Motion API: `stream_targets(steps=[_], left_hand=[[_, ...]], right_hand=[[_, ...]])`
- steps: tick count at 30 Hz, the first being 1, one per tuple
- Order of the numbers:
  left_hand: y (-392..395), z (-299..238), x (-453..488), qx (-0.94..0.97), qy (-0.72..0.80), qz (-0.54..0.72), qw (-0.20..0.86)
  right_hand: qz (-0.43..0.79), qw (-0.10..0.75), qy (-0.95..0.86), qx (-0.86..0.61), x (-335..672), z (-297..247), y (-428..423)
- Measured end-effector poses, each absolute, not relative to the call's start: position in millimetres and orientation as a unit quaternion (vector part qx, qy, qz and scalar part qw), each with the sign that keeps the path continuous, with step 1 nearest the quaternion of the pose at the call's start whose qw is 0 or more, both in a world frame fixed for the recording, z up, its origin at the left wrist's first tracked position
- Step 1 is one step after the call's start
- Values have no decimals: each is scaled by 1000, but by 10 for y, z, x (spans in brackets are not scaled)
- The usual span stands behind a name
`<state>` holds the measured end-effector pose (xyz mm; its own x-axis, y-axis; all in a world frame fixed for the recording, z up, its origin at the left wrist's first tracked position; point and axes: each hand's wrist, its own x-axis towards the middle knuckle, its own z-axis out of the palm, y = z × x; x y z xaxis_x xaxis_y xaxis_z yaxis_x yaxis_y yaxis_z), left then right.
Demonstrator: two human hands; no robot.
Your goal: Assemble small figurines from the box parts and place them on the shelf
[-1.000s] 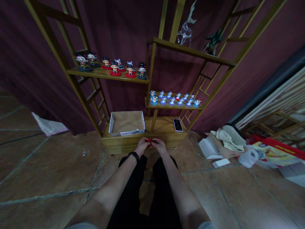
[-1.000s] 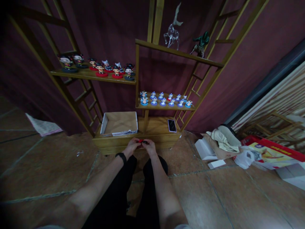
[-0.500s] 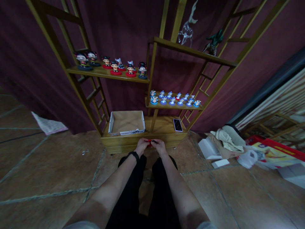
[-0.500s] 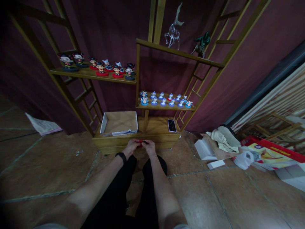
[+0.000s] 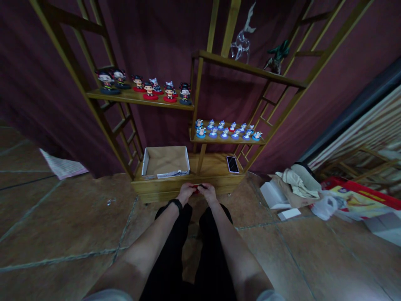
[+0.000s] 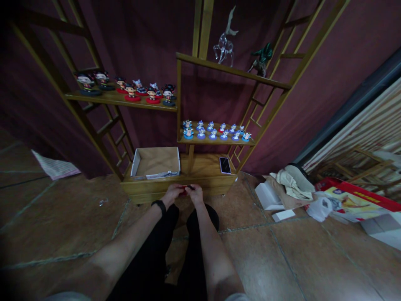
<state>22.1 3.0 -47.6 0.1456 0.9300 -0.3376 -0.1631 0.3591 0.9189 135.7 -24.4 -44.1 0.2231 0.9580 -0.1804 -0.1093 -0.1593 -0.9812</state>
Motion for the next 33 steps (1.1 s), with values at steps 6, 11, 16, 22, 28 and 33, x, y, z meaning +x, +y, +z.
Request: stream_targets(steps=[6, 11, 16, 22, 28, 33], left_hand=[[39, -443, 218, 322, 478, 438, 690], [43, -407, 186, 305, 465, 421, 716], [20, -373, 183, 317, 434, 398, 743], [2, -354, 189, 331, 425, 400, 742], [7, -413, 193, 338, 442, 423, 715], [7, -426, 174, 346, 447, 406, 718]], right_hand=[[487, 569, -309, -586, 1352, -471, -225], [506, 542, -290, -605, 1387, -490, -252], [526, 523, -286, -606, 1378, -471, -247], [534, 521, -310, -589, 1395, -492, -225], [514, 541, -313, -587, 1391, -569, -203], [509, 542, -326, -584, 1387, -580, -210]])
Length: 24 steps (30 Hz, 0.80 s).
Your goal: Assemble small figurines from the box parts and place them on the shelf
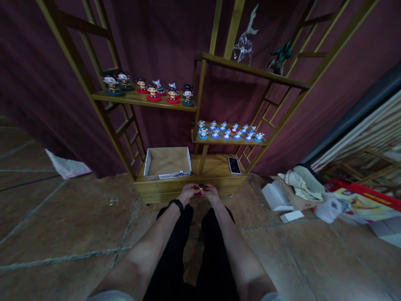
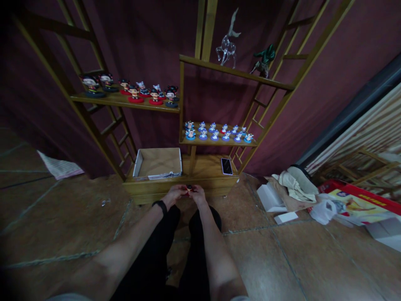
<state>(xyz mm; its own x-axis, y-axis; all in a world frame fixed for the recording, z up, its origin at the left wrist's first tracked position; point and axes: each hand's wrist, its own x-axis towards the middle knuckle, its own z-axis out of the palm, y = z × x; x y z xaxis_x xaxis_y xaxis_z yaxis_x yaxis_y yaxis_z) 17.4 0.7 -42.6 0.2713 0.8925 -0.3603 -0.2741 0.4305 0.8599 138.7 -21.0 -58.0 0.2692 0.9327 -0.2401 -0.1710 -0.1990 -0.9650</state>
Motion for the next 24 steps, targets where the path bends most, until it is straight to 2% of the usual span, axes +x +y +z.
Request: stream_targets(steps=[13, 18, 24], left_hand=[[-8, -395, 185, 405, 376, 397, 733], [-19, -377, 166, 433, 371, 396, 720], [-41, -313, 167, 436, 382, 385, 719]], right_hand=[[573, 586, -219, -529, 1470, -377, -289], [623, 575, -205, -488, 1491, -352, -301], [629, 564, -193, -500, 1535, -364, -300]])
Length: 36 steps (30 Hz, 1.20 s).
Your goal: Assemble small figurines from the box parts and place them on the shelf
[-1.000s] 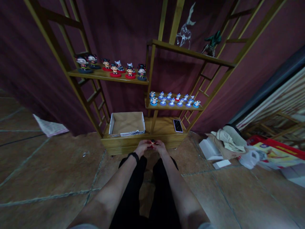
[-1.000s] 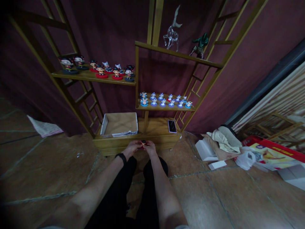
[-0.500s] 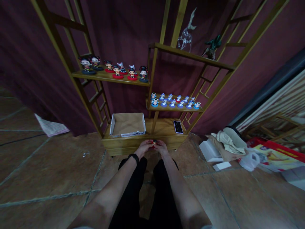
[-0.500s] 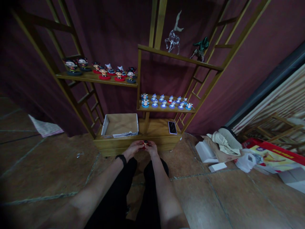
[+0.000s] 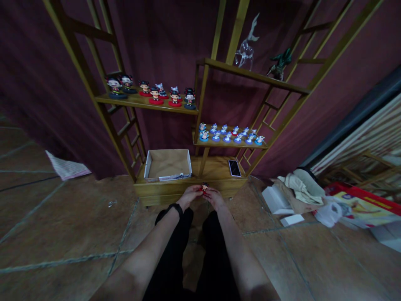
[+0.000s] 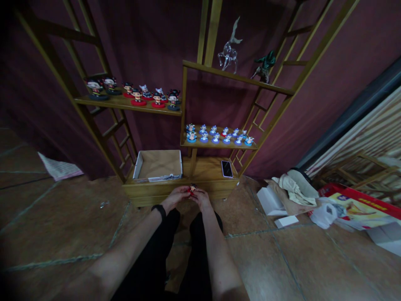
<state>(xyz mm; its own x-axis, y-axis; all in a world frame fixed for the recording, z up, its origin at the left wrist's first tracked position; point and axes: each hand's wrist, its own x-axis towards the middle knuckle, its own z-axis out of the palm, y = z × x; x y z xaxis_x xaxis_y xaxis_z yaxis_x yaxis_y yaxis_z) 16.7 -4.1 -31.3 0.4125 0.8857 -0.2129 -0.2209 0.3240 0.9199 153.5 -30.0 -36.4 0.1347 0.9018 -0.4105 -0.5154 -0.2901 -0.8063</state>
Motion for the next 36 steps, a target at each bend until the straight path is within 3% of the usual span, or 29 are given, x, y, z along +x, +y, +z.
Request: stream_targets(steps=[20, 36], left_hand=[[-20, -330, 165, 403, 403, 366, 736], [-6, -338, 173, 444, 470, 346, 680]], right_hand=[[635, 497, -202, -556, 1528, -295, -294], [604, 478, -221, -598, 1487, -285, -312]])
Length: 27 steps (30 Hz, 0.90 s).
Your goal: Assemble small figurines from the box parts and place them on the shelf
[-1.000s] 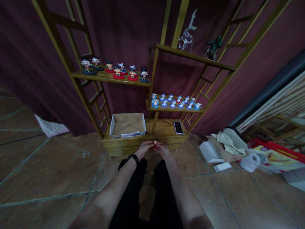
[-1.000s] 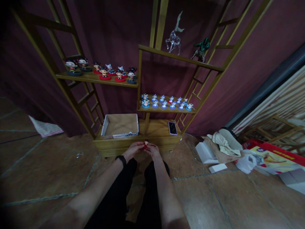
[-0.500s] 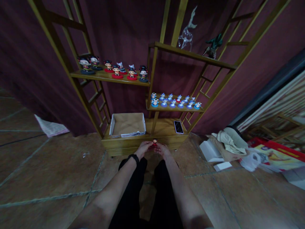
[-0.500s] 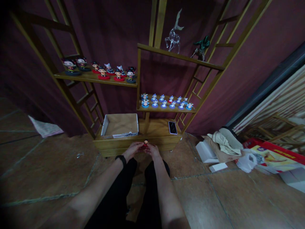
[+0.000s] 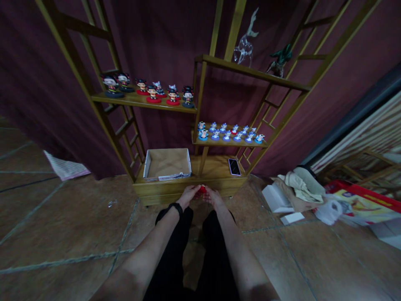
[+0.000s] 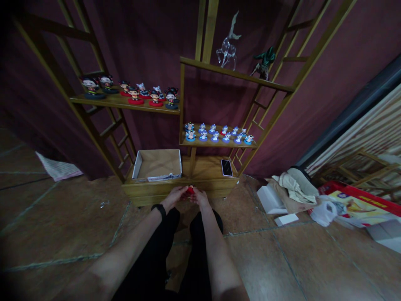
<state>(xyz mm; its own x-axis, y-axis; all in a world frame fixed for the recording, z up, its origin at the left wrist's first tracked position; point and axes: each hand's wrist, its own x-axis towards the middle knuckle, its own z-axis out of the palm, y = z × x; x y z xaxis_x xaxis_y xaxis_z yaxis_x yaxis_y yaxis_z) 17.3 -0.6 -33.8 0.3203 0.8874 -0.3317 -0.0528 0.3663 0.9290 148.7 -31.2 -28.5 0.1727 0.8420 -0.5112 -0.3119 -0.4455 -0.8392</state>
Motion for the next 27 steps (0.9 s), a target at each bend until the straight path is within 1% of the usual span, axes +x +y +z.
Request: stream_targets(steps=[9, 16, 22, 27], left_hand=[[-48, -309, 176, 440, 486, 368, 659], [-32, -295, 197, 445, 499, 351, 656], [-21, -292, 216, 429, 481, 352, 679], [-38, -314, 225, 422, 473, 373, 677]], right_hand=[[593, 472, -231, -610, 1489, -295, -327], [596, 464, -230, -614, 1484, -300, -309], [600, 481, -221, -599, 1475, -318, -302], [606, 493, -235, -579, 1491, -294, -327]])
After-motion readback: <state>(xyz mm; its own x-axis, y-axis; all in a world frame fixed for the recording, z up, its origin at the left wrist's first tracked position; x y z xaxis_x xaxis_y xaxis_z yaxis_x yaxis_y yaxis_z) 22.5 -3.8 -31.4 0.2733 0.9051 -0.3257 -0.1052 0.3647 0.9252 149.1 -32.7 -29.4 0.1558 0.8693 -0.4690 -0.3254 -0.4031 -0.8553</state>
